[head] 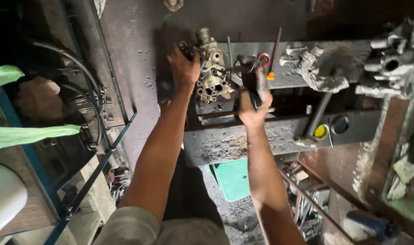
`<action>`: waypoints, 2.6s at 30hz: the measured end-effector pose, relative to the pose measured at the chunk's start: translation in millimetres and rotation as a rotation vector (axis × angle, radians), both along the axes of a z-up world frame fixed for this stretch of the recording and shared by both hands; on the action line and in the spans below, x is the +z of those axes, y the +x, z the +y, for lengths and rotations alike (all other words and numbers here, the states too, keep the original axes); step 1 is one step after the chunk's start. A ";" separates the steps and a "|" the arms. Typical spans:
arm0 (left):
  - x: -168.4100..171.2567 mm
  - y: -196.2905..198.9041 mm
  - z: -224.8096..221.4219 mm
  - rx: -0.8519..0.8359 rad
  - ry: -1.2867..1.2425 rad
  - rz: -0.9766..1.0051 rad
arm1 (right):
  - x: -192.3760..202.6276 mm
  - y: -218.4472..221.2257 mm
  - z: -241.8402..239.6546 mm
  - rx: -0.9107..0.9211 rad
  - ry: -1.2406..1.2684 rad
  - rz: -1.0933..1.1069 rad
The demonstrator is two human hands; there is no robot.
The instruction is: The person cleans engine components by hand using a cloth, then wipes and handles individual valve stems over an engine block.
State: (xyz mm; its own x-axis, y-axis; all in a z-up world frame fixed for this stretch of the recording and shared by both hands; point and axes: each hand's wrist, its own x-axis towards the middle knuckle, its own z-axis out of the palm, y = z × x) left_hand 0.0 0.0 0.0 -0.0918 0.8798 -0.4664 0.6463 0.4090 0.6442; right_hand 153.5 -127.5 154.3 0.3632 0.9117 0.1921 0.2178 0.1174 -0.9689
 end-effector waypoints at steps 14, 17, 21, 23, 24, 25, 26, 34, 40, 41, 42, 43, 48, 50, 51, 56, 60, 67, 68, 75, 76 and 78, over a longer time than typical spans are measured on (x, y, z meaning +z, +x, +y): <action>0.3 1.3 7.0 -0.053 0.085 0.105 | 22.7 -26.7 52.9 0.187 0.179 0.237; 3.5 -0.1 8.6 -0.079 0.079 0.134 | 1.2 -8.5 45.7 -0.148 0.286 0.400; -6.9 2.2 1.6 -0.055 0.097 0.099 | 25.7 80.9 6.0 -0.722 0.409 0.635; -10.4 2.5 -6.9 -0.011 0.209 0.073 | 47.4 83.2 -26.0 -0.751 0.273 0.710; -12.4 2.2 2.2 0.010 0.284 0.061 | 54.3 79.5 -31.4 -0.762 0.224 0.756; -15.5 3.6 2.2 0.016 0.269 0.059 | 57.5 74.9 -36.0 -0.585 0.231 0.720; -19.6 5.8 6.6 0.022 0.253 0.056 | 57.0 68.5 -38.5 -0.408 0.239 0.679; -21.5 1.5 -9.3 0.035 0.370 -0.044 | 38.2 23.8 15.8 -0.225 0.377 0.297; -19.6 1.8 -4.5 0.041 0.397 -0.017 | 34.5 -1.8 40.8 0.095 0.324 0.443; -19.2 2.3 -4.6 0.045 0.391 -0.011 | 37.4 -3.2 45.1 0.186 0.311 0.438; -19.4 2.0 -4.5 0.049 0.386 -0.006 | 39.2 -3.7 51.2 0.258 0.298 0.412; -20.3 1.4 -5.7 0.043 0.407 -0.008 | 41.9 -1.5 55.2 0.319 0.268 0.390; -23.5 1.9 -4.1 0.031 0.419 -0.039 | 43.6 15.0 75.6 0.474 0.178 0.323; -25.3 1.9 -5.7 0.039 0.486 -0.011 | 40.4 16.9 73.5 0.426 0.184 0.331; -26.2 2.4 -6.2 0.046 0.520 0.002 | 38.2 15.2 70.2 0.400 0.175 0.336; -28.4 1.9 -5.8 0.021 0.509 0.019 | 35.7 16.9 67.3 0.485 0.187 0.311; -30.8 3.2 -6.4 0.011 0.436 -0.001 | 35.0 20.8 70.2 0.524 0.205 0.179; -28.6 1.2 -7.2 0.002 0.466 0.018 | 37.1 12.9 64.9 0.506 0.187 0.165; -28.8 1.6 -6.8 0.002 0.477 0.028 | 36.9 10.6 65.2 0.514 0.197 0.176; -25.6 1.1 -6.0 0.025 0.497 0.001 | 50.2 -1.1 72.5 0.640 0.079 0.196; -26.0 1.9 -4.6 0.022 0.497 0.000 | 52.1 -1.7 73.4 0.653 0.033 0.151; -27.7 2.2 -5.0 0.016 0.491 0.001 | 53.8 0.2 76.1 0.704 -0.035 0.173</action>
